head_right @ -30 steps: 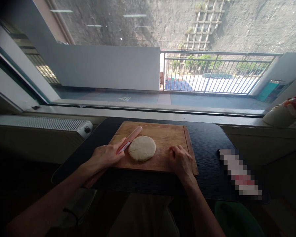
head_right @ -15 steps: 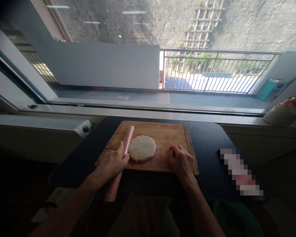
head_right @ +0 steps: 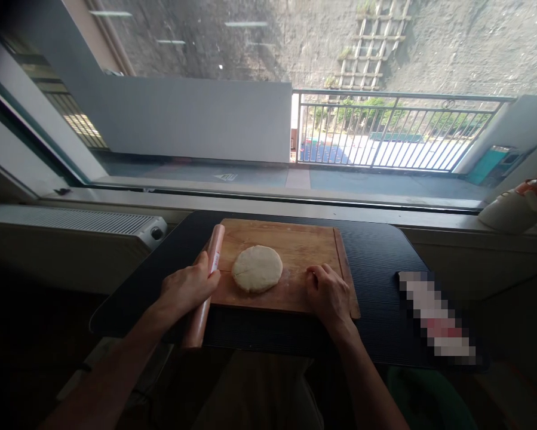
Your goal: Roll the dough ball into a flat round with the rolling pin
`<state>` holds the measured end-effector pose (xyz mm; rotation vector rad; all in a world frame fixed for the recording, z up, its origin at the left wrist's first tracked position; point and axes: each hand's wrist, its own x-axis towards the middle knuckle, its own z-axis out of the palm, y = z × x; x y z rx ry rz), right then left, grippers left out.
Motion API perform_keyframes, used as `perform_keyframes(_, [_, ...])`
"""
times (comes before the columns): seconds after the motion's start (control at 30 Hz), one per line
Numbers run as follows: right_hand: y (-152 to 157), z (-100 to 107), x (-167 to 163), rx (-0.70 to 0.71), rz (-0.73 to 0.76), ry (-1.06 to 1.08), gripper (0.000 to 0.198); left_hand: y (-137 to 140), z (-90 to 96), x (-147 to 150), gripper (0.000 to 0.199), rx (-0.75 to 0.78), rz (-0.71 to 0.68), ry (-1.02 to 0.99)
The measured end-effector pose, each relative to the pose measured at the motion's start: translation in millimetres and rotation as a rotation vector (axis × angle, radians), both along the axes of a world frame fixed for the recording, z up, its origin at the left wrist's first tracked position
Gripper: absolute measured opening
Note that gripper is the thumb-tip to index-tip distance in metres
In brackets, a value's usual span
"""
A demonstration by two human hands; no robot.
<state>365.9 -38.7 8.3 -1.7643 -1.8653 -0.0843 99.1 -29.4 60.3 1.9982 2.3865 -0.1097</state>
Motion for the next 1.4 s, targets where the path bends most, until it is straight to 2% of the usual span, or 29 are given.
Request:
perform_keyframes(0.17, [0,-1,0,0.005,-0.019,0.002,0.021,-1,-3.1,2,0.06,0.029,-0.118,-0.032])
perform_keyframes(0.3, [0,-1,0,0.0,-0.006,-0.001,0.022,0,-5.9,-6,0.06,0.01,-0.081,-0.013])
perform_keyframes(0.43, [0,-2,0,-0.002,-0.024,0.001,0.022,2,-5.1,-7,0.061,0.023,-0.149,-0.013])
perform_keyframes(0.6, [1,-3,0,-0.004,-0.013,0.003,0.022,5,-3.7,-1,0.06,0.025,-0.064,-0.013])
perform_keyframes(0.7, [1,-3,0,0.001,-0.023,0.001,0.022,4,-6.2,-1,0.062,0.023,-0.127,-0.027])
perform_keyframes(0.87, [0,-2,0,0.0,-0.006,-0.005,0.022,10,-7.2,-13,0.058,-0.022,-0.127,-0.023])
perform_keyframes(1.03, [0,-2,0,0.003,-0.019,0.0,0.022,36,3.6,-26,0.06,-0.057,-0.256,0.025])
perform_keyframes(1.13, [1,-1,0,0.001,-0.008,0.015,0.022,53,10.2,-38,0.053,0.021,-0.307,0.1])
perform_keyframes(1.27, [1,0,-1,0.008,-0.008,0.018,0.023,64,9.6,-42,0.046,0.114,-0.474,0.107])
perform_keyframes(1.4, [0,0,-1,0.01,-0.015,0.015,0.022,73,7.3,-38,0.046,0.081,-0.502,0.11])
